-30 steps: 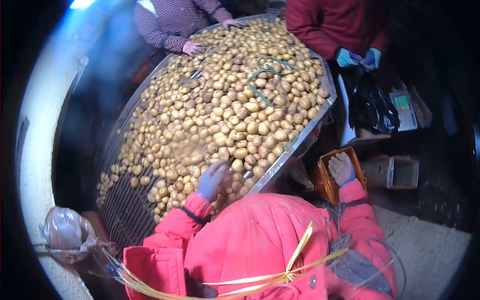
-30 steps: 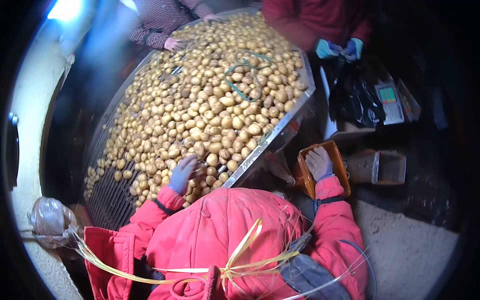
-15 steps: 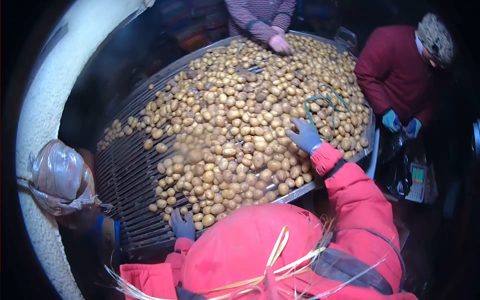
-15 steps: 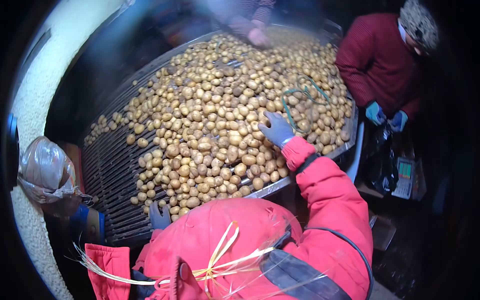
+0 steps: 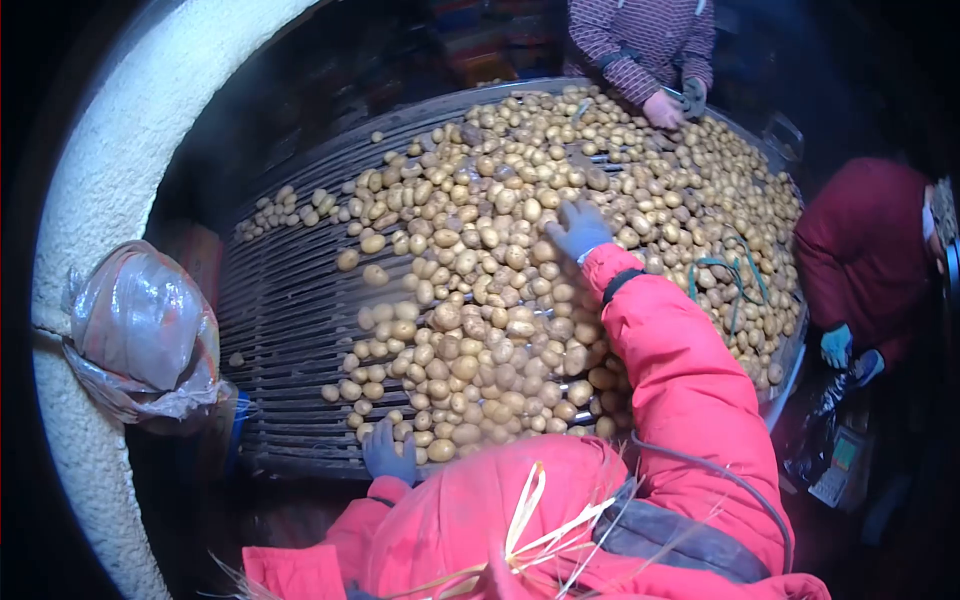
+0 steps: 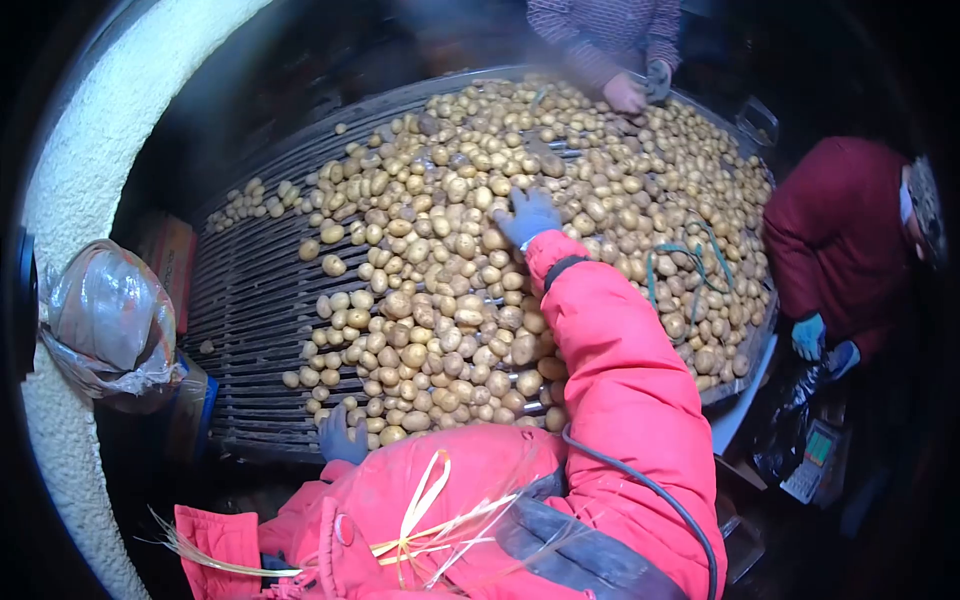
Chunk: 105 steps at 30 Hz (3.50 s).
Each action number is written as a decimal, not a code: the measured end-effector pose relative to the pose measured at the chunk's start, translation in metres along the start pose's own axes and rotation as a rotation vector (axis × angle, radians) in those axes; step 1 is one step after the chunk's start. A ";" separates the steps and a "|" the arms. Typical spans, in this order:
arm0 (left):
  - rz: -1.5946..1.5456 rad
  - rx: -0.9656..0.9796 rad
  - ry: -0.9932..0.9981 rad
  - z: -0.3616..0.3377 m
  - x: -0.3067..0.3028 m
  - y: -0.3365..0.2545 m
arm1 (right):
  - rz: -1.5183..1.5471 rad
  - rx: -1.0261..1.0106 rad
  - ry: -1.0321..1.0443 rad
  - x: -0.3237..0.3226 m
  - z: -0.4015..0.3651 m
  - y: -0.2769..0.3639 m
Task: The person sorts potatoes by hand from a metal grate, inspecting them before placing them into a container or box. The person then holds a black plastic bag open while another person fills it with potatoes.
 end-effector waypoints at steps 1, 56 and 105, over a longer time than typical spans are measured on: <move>-0.020 0.026 -0.008 0.001 0.001 -0.001 | 0.004 0.100 0.086 0.005 0.005 -0.005; -0.031 0.021 -0.025 0.003 -0.011 -0.007 | 0.015 -0.307 0.808 0.106 0.008 0.100; -0.042 0.024 -0.055 0.003 -0.011 -0.006 | 0.336 -0.527 0.759 0.021 -0.216 0.203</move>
Point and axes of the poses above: each hand's wrist, its own z-axis towards the middle knuckle, its own x-axis out of the palm, y = z × x, the point moved 9 cm from there along z, towards the middle knuckle, and after that the axes turned 8 degrees about -y, right-handed, at the moved point
